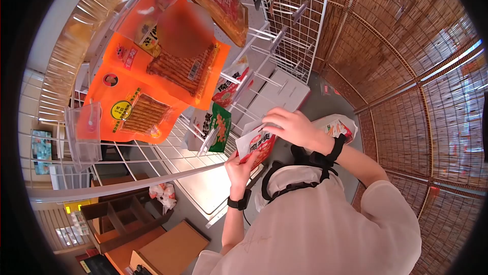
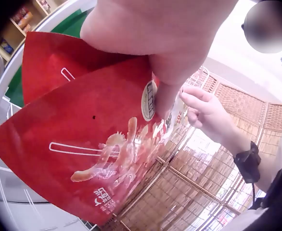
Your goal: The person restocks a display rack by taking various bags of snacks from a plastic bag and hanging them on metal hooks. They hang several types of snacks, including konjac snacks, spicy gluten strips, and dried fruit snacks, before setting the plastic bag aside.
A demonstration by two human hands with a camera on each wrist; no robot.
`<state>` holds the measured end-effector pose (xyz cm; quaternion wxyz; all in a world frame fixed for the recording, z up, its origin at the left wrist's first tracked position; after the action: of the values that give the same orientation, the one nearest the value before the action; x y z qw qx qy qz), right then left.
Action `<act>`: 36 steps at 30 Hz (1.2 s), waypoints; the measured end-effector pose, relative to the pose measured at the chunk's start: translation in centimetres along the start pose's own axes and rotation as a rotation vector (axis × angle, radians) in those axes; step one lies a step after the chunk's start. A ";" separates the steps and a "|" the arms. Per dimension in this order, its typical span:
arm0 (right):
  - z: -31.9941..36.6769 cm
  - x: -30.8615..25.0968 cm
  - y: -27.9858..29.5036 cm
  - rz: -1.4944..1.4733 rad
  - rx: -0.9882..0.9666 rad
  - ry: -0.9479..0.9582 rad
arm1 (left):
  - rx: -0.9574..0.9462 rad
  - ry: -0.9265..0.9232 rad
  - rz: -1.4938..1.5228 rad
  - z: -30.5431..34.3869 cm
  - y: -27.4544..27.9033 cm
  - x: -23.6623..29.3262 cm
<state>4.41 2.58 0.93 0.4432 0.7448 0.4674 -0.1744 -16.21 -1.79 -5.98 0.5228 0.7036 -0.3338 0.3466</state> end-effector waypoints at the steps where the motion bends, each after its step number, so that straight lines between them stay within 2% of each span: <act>1: 0.1 0.0 -0.3 -0.001 -0.002 0.000 | 0.001 0.002 0.000 0.1 -0.1 -0.1; 4: 0.1 0.7 -1.5 -0.132 -0.050 -0.085 | 0.016 0.021 0.016 0.1 -0.2 -0.4; 6: 0.2 1.6 -2.6 -0.302 -0.167 -0.250 | 0.025 0.067 0.001 0.3 -0.1 -0.6; 7: 0.1 1.8 -2.8 -0.304 -0.173 -0.245 | 0.032 0.070 0.000 0.4 0.0 -0.6; 9: -0.6 1.1 -2.8 -0.324 -0.141 -0.098 | 0.073 0.106 0.005 0.5 0.4 -0.8; 13: -2.7 0.7 -2.1 -0.274 -0.054 -0.055 | 0.084 0.211 -0.080 0.8 1.4 -2.0; 15: -4.1 0.7 -1.2 -0.216 0.076 0.003 | 0.171 0.221 0.072 1.2 2.0 -2.4; 17: -5.0 1.2 -1.3 -0.200 0.123 0.059 | 0.190 0.236 0.034 1.4 2.7 -2.6; 19: -5.2 1.9 -2.0 -0.126 0.174 0.216 | 0.204 0.248 -0.004 1.8 3.4 -3.0; 25: -6.1 5.0 -4.5 -0.008 0.204 0.230 | 0.242 0.316 0.005 2.9 4.6 -4.1; 28: -6.7 6.1 -5.1 0.005 0.293 0.220 | 0.265 0.299 0.016 3.2 4.9 -5.0; 30: -6.7 5.9 -4.5 0.011 0.428 0.255 | 0.267 0.318 0.032 3.3 5.1 -5.5; 36: -6.2 6.3 -3.2 0.019 0.392 0.292 | 0.250 0.254 -0.068 3.7 5.6 -6.2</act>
<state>3.89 11.64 -1.53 0.2199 0.8382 0.4766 -0.1481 -23.68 -5.93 -9.17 0.4804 0.7248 -0.1955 0.4536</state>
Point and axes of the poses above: each hand's wrist, its own z-axis away from the middle knuckle, its own y-axis out of the back of the hand, x = y × z, the point moved 7 cm from there along -z, towards the middle knuckle, and after that the axes turned 11 degrees about x, right-handed, at the moved point
